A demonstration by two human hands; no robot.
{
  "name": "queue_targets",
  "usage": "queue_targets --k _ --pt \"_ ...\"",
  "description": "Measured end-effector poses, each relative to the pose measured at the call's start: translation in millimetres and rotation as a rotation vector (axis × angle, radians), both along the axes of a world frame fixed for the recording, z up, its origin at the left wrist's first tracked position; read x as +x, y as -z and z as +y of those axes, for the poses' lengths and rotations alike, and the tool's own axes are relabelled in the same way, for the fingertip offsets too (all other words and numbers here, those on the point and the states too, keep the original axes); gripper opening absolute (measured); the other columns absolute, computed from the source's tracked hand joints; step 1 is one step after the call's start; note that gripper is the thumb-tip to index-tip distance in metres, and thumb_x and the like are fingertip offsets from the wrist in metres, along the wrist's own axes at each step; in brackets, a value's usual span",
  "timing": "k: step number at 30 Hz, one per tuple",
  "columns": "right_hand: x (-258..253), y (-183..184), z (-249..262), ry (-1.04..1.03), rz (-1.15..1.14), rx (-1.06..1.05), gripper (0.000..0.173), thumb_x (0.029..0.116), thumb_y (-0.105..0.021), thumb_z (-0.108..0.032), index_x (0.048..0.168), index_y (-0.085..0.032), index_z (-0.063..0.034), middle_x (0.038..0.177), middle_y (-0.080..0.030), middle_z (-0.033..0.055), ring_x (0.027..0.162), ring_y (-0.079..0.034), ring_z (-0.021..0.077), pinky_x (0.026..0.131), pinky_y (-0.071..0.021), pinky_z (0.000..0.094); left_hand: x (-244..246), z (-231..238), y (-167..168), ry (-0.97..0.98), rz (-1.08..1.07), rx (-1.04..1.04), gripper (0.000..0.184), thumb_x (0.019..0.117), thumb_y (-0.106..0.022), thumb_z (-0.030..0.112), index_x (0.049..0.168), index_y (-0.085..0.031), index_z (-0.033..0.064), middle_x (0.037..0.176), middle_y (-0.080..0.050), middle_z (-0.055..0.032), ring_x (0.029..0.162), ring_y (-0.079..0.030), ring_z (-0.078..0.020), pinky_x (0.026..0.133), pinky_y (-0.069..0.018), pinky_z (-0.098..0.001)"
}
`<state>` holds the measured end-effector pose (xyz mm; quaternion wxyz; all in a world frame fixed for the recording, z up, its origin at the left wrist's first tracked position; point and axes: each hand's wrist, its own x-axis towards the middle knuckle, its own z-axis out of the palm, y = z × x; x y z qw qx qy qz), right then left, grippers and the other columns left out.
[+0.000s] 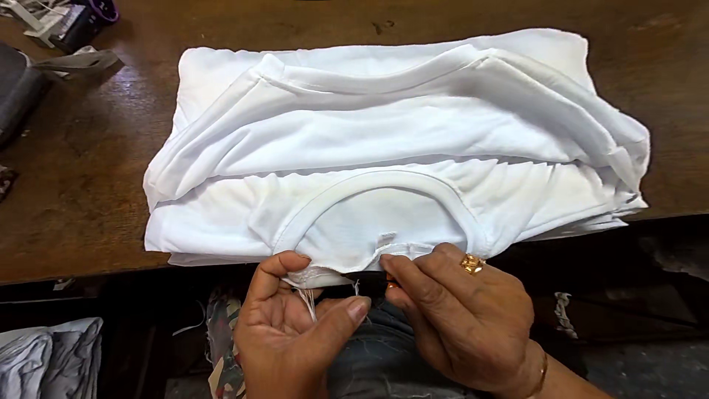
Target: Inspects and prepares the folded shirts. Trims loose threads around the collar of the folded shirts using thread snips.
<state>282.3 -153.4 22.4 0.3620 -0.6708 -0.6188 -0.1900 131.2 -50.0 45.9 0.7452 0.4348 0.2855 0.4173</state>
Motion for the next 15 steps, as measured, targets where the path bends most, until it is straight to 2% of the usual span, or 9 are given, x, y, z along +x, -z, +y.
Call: queue_targets --k 2,4,6,7,9,10,11,13,15 --pt "-0.1 -0.3 3.0 0.006 0.008 -0.002 0.028 0.1053 -0.052 -0.023 0.108 -0.072 -0.0025 0.075 -0.055 0.0038 0.068 -0.050 0.0149 0.057 -0.0370 0.0274 0.3 -0.7 0.3 0.004 0.002 -0.004 0.057 0.0672 -0.085 -0.011 0.116 -0.059 0.0023 0.101 -0.071 -0.0184 0.084 -0.076 -0.0222 0.070 -0.0660 -0.0350" --pt "1.7 -3.0 4.3 -0.019 0.124 -0.003 0.029 0.1067 -0.051 -0.023 0.104 -0.071 -0.0022 0.075 -0.057 0.0034 0.067 -0.052 0.0124 0.056 -0.0397 0.0260 0.4 -0.7 1.4 0.027 0.002 0.039 0.058 0.0684 -0.083 -0.012 0.119 -0.058 0.0036 0.105 -0.070 -0.0172 0.083 -0.076 -0.0219 0.070 -0.0662 -0.0347" --pt "8.0 -9.4 0.3 -0.086 0.441 0.004 0.032 0.1106 -0.044 -0.025 0.105 -0.068 -0.0049 0.081 -0.059 -0.0015 0.069 -0.055 0.0026 0.059 -0.0452 0.0171 0.7 -1.1 4.6 0.104 -0.008 0.144 0.063 0.0734 -0.082 -0.010 0.128 -0.058 0.0099 0.116 -0.068 -0.0134 0.083 -0.075 -0.0212 0.070 -0.0662 -0.0343" --pt "11.5 -13.1 -4.1 -0.128 0.672 0.026 0.036 0.1123 -0.041 -0.029 0.110 -0.069 -0.0065 0.084 -0.061 -0.0040 0.067 -0.054 -0.0009 0.058 -0.0460 0.0141 1.3 -1.5 6.9 0.169 -0.009 0.203 0.066 0.0777 -0.081 -0.006 0.136 -0.057 0.0142 0.126 -0.064 -0.0109 0.087 -0.074 -0.0213 0.074 -0.0661 -0.0348" --pt "18.5 -21.1 -12.0 -0.159 1.089 0.091 0.043 0.1121 -0.036 -0.038 0.117 -0.069 -0.0112 0.076 -0.054 -0.0070 0.056 -0.044 -0.0003 0.048 -0.0379 0.0148 5.7 -3.2 12.8 0.299 -0.043 0.259 0.072 0.0838 -0.079 -0.001 0.148 -0.052 0.0170 0.143 -0.056 -0.0124 0.101 -0.072 -0.0283 0.082 -0.0656 -0.0408" --pt "23.1 -24.6 -16.4 -0.166 1.218 0.108 0.046 0.1115 -0.035 -0.043 0.118 -0.068 -0.0117 0.073 -0.051 -0.0067 0.053 -0.041 0.0010 0.045 -0.0357 0.0151 9.5 -4.5 16.1 0.354 -0.066 0.260 0.073 0.0860 -0.078 0.000 0.151 -0.049 0.0167 0.149 -0.051 -0.0144 0.108 -0.071 -0.0320 0.084 -0.0651 -0.0431" --pt "27.1 -26.8 -21.1 -0.163 1.283 0.114 0.045 0.1110 -0.037 -0.044 0.119 -0.067 -0.0121 0.072 -0.049 -0.0064 0.051 -0.040 0.0015 0.043 -0.0352 0.0148 14.0 -6.0 19.1 0.390 -0.081 0.252 0.073 0.0878 -0.077 0.002 0.153 -0.047 0.0161 0.151 -0.049 -0.0155 0.109 -0.070 -0.0327 0.083 -0.0651 -0.0432" --pt "31.6 -26.5 -30.3 -0.104 1.251 0.097 0.028 0.1076 -0.050 -0.030 0.119 -0.067 -0.0124 0.070 -0.050 -0.0043 0.048 -0.040 0.0023 0.041 -0.0347 0.0151 23.1 -8.9 22.2 0.402 -0.066 0.225 0.069 0.0910 -0.075 0.007 0.153 -0.046 0.0128 0.147 -0.051 -0.0167 0.106 -0.071 -0.0310 0.080 -0.0659 -0.0410" --pt "32.0 -21.0 -39.5 -0.028 1.124 0.041 0.023 0.1006 -0.061 -0.021 0.121 -0.069 -0.0148 0.070 -0.054 -0.0030 0.048 -0.042 0.0043 0.041 -0.0375 0.0174 30.2 -11.3 23.2 0.366 -0.032 0.183 0.056 0.0948 -0.071 0.010 0.146 -0.050 0.0070 0.132 -0.062 -0.0191 0.095 -0.074 -0.0296 0.075 -0.0665 -0.0410"
